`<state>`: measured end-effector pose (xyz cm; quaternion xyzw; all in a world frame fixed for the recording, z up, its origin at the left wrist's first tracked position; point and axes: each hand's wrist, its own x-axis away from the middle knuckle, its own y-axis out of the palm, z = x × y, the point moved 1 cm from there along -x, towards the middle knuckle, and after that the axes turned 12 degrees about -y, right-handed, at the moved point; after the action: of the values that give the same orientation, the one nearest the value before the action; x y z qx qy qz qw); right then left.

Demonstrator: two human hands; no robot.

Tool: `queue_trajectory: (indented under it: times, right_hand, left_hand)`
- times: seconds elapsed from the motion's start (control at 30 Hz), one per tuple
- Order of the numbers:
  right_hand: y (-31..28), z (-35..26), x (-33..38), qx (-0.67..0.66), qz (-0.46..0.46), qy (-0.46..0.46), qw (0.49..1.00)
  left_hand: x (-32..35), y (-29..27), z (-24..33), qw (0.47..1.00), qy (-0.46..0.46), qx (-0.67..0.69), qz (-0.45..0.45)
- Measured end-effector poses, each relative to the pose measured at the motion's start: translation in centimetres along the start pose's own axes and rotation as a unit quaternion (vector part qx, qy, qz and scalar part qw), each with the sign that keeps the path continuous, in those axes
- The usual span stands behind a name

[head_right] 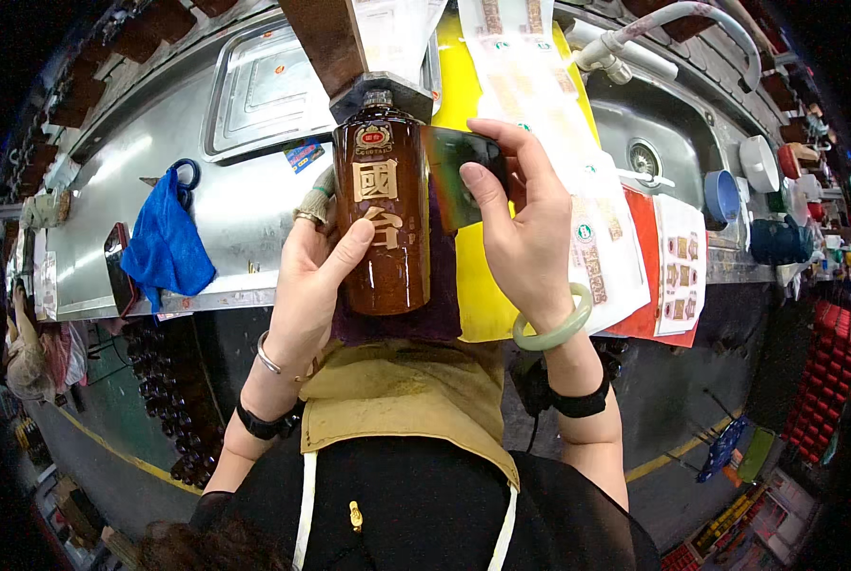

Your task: Applying labels to glass bottles by hand using a guide and smoothing tool.

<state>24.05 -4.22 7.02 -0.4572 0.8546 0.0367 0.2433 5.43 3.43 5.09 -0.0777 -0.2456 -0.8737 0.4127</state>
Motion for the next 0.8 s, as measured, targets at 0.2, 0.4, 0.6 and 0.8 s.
queue_trajectory:
  times: [0.2, 0.4, 0.6, 0.8]
  right_hand:
    - [0.5, -1.7, -4.0, 0.183, -0.084, -0.187, 0.962]
    - [1.6, -3.3, -3.3, 0.262, -0.253, -0.42, 0.831]
    - [3.7, -4.0, -2.8, 0.17, -0.382, -0.347, 0.839]
    - [1.7, -0.6, -7.9, 0.292, -0.177, -0.466, 0.816]
  left_hand:
    - [0.2, -0.7, -0.5, 0.999, 0.009, 0.026, -0.019]
    - [0.7, -2.3, -0.9, 0.997, 0.009, 0.082, -0.002]
    - [0.6, -3.2, -0.3, 0.996, 0.013, 0.081, 0.03]
    - [1.0, -3.2, 0.4, 0.998, 0.029, 0.001, 0.055]
